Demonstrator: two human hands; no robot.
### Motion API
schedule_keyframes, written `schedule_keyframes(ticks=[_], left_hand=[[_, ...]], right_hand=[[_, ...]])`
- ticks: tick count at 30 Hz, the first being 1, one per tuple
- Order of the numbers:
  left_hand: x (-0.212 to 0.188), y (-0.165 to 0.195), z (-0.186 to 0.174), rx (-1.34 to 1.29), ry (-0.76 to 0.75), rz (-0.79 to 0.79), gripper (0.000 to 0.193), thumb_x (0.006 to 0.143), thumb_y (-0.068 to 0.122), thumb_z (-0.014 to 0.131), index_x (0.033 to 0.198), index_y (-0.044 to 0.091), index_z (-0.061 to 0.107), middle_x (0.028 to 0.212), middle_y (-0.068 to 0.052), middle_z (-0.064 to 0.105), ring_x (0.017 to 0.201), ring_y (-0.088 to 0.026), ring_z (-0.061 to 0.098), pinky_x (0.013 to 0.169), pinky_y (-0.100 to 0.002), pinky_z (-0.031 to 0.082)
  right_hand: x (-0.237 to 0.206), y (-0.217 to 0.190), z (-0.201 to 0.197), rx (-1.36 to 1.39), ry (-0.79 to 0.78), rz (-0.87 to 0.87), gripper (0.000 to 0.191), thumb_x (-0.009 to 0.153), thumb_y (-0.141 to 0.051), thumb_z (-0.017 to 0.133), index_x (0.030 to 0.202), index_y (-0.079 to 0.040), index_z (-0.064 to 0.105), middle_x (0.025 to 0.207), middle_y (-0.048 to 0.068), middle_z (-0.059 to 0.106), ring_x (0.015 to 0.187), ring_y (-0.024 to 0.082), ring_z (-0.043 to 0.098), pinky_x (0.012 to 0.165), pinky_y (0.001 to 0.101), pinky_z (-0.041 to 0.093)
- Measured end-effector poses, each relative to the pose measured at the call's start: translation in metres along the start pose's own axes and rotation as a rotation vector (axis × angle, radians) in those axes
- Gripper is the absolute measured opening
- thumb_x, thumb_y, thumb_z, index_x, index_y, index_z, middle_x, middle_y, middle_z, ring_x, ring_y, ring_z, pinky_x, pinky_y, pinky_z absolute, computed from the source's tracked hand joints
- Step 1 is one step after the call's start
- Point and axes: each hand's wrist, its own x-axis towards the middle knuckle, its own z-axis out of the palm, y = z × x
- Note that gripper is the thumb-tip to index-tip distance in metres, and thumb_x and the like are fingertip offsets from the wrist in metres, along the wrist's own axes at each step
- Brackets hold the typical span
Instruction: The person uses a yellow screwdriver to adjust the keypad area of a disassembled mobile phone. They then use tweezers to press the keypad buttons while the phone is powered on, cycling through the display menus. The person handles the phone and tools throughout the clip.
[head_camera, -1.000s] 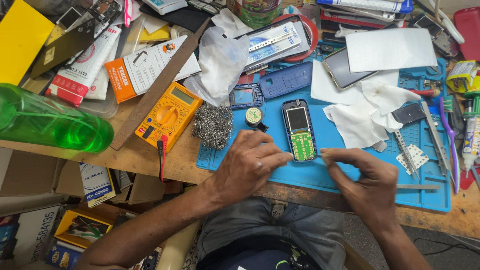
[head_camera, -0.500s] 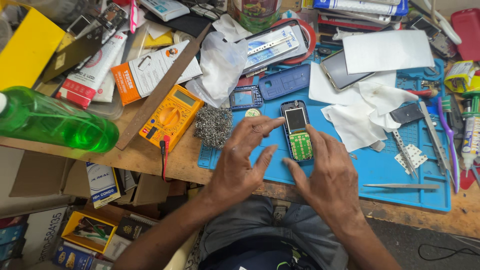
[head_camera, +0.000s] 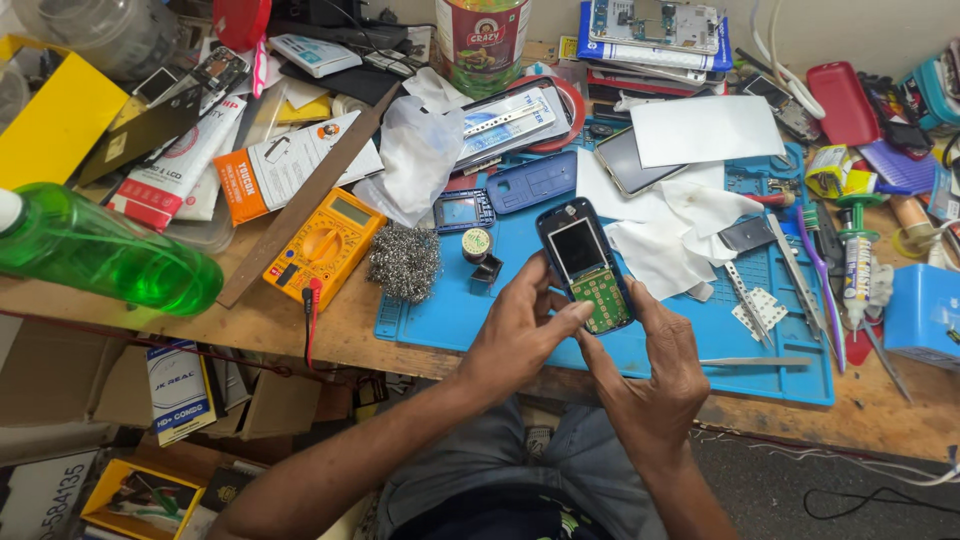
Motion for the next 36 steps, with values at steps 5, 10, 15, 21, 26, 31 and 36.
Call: schedule_keyframes(ticks=[5, 10, 15, 21, 26, 31, 36], left_hand=[[0.009, 0.000, 0.000, 0.104, -0.049, 0.062, 0.043, 0.098, 0.009, 0.068, 0.138, 0.001, 0.055, 0.110, -0.009, 0.070, 0.096, -0.013, 0.068, 0.085, -0.031, 0.061], [0.012, 0.007, -0.003, 0.244, -0.073, 0.043, 0.039, 0.099, 0.014, 0.069, 0.135, 0.003, 0.060, 0.100, -0.007, 0.070, 0.086, -0.012, 0.071, 0.077, -0.030, 0.064], [0.014, 0.010, -0.001, 0.277, -0.085, -0.027, 0.048, 0.097, 0.016, 0.068, 0.142, 0.003, 0.057, 0.099, -0.008, 0.069, 0.084, -0.014, 0.070, 0.074, -0.030, 0.065], [0.012, 0.006, -0.003, 0.252, 0.007, 0.054, 0.083, 0.099, 0.033, 0.062, 0.160, 0.008, 0.012, 0.138, -0.011, 0.054, 0.101, -0.017, 0.068, 0.084, -0.032, 0.059], [0.009, -0.010, 0.011, -0.172, 0.108, 0.033, 0.068, 0.106, 0.046, 0.045, 0.159, 0.008, 0.024, 0.146, -0.011, 0.053, 0.106, -0.015, 0.062, 0.092, -0.032, 0.055], [0.002, -0.010, -0.016, -0.503, 0.237, 0.122, 0.051, 0.111, 0.041, 0.042, 0.142, 0.001, 0.051, 0.134, -0.017, 0.063, 0.098, -0.018, 0.064, 0.084, -0.031, 0.055], [0.004, 0.007, -0.035, -0.571, 0.229, 0.117, 0.055, 0.109, 0.046, 0.041, 0.143, 0.004, 0.050, 0.120, -0.013, 0.066, 0.100, -0.018, 0.066, 0.086, -0.033, 0.057]], right_hand=[[-0.003, 0.009, -0.007, 0.400, -0.087, 0.253, 0.066, 0.085, -0.003, 0.080, 0.144, 0.008, 0.053, 0.127, 0.020, 0.069, 0.109, 0.024, 0.072, 0.095, 0.0350, 0.059], [0.000, 0.029, -0.011, 0.879, -0.179, 0.585, 0.046, 0.094, 0.001, 0.065, 0.138, 0.012, 0.058, 0.115, 0.024, 0.074, 0.095, 0.023, 0.075, 0.083, 0.0349, 0.064], [-0.002, 0.036, -0.006, 0.957, -0.176, 0.644, 0.040, 0.095, 0.000, 0.065, 0.132, 0.014, 0.061, 0.115, 0.023, 0.074, 0.093, 0.022, 0.075, 0.079, 0.0344, 0.064], [0.005, 0.019, -0.009, 0.673, -0.156, 0.528, 0.038, 0.092, -0.005, 0.071, 0.128, 0.004, 0.068, 0.109, 0.018, 0.077, 0.091, 0.019, 0.076, 0.080, 0.0328, 0.063], [0.005, 0.002, -0.011, 0.247, -0.216, -0.077, 0.046, 0.080, -0.013, 0.084, 0.123, -0.006, 0.070, 0.109, 0.014, 0.075, 0.089, 0.021, 0.075, 0.079, 0.0343, 0.058], [0.053, 0.062, -0.045, -0.045, -0.136, 0.122, 0.023, 0.091, -0.007, 0.078, 0.114, -0.005, 0.077, 0.105, 0.015, 0.076, 0.076, 0.024, 0.074, 0.070, 0.0355, 0.057], [0.091, 0.139, -0.084, -0.222, -0.319, 0.244, 0.029, 0.083, -0.025, 0.079, 0.107, -0.009, 0.080, 0.105, 0.015, 0.076, 0.092, 0.031, 0.074, 0.081, 0.0430, 0.057]])
